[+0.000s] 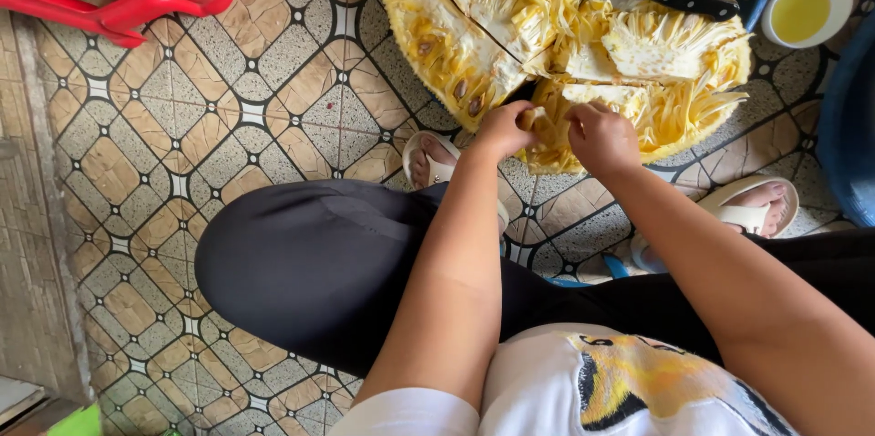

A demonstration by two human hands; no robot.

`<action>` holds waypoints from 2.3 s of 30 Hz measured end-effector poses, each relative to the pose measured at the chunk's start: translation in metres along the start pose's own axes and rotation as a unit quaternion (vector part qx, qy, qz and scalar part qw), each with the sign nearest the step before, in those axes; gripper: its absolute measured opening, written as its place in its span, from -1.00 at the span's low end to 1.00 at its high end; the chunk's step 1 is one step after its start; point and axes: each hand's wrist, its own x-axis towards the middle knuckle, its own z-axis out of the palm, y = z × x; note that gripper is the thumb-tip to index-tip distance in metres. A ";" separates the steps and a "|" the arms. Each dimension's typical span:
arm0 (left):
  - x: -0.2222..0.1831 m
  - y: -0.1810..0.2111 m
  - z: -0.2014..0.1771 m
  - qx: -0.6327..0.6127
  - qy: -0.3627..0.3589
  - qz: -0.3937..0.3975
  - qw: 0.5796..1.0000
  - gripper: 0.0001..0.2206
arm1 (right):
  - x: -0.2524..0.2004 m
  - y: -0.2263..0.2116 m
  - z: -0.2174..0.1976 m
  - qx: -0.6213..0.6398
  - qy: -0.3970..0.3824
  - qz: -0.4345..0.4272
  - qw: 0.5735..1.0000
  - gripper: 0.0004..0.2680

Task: Extracting fruit pods from a large jackfruit using a knife and hands

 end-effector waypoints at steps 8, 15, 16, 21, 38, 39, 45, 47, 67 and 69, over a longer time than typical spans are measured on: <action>0.024 -0.022 0.047 -0.282 0.094 -0.078 0.951 -0.53 | 0.017 -0.019 0.001 0.003 -0.124 0.065 0.990 -0.67; 0.015 -0.008 0.040 -0.295 0.080 -0.033 0.952 -0.48 | 0.032 -0.028 -0.007 0.026 -0.147 0.095 0.984 -0.77; 0.008 -0.003 0.038 -0.276 0.070 -0.017 0.958 -0.46 | 0.034 -0.026 -0.003 0.031 -0.149 0.091 0.984 -0.79; 0.015 -0.010 0.049 -0.210 0.098 0.013 0.973 -0.55 | 0.036 -0.026 -0.010 0.025 -0.151 0.062 0.986 -0.80; 0.031 -0.027 0.057 -0.153 0.106 0.061 0.981 -0.71 | 0.031 -0.014 0.006 -0.067 -0.025 -0.090 0.993 -0.85; 0.030 -0.025 0.056 -0.152 0.106 0.061 0.981 -0.71 | 0.033 -0.011 0.008 -0.067 -0.025 -0.090 0.993 -0.85; 0.020 -0.018 0.055 -0.125 0.083 0.061 0.987 -0.69 | 0.030 -0.012 0.019 0.089 -0.049 -0.002 0.995 -0.85; 0.023 -0.019 0.057 -0.172 0.098 0.064 0.978 -0.73 | 0.027 -0.019 0.014 0.169 -0.056 0.061 0.982 -0.83; 0.074 0.007 0.061 -0.039 0.132 -0.123 0.983 -0.74 | -0.003 0.023 -0.031 0.254 -0.166 0.164 0.939 -0.82; 0.088 0.004 0.065 0.009 0.094 -0.112 0.989 -0.68 | -0.001 0.031 -0.025 0.259 -0.166 0.155 0.939 -0.77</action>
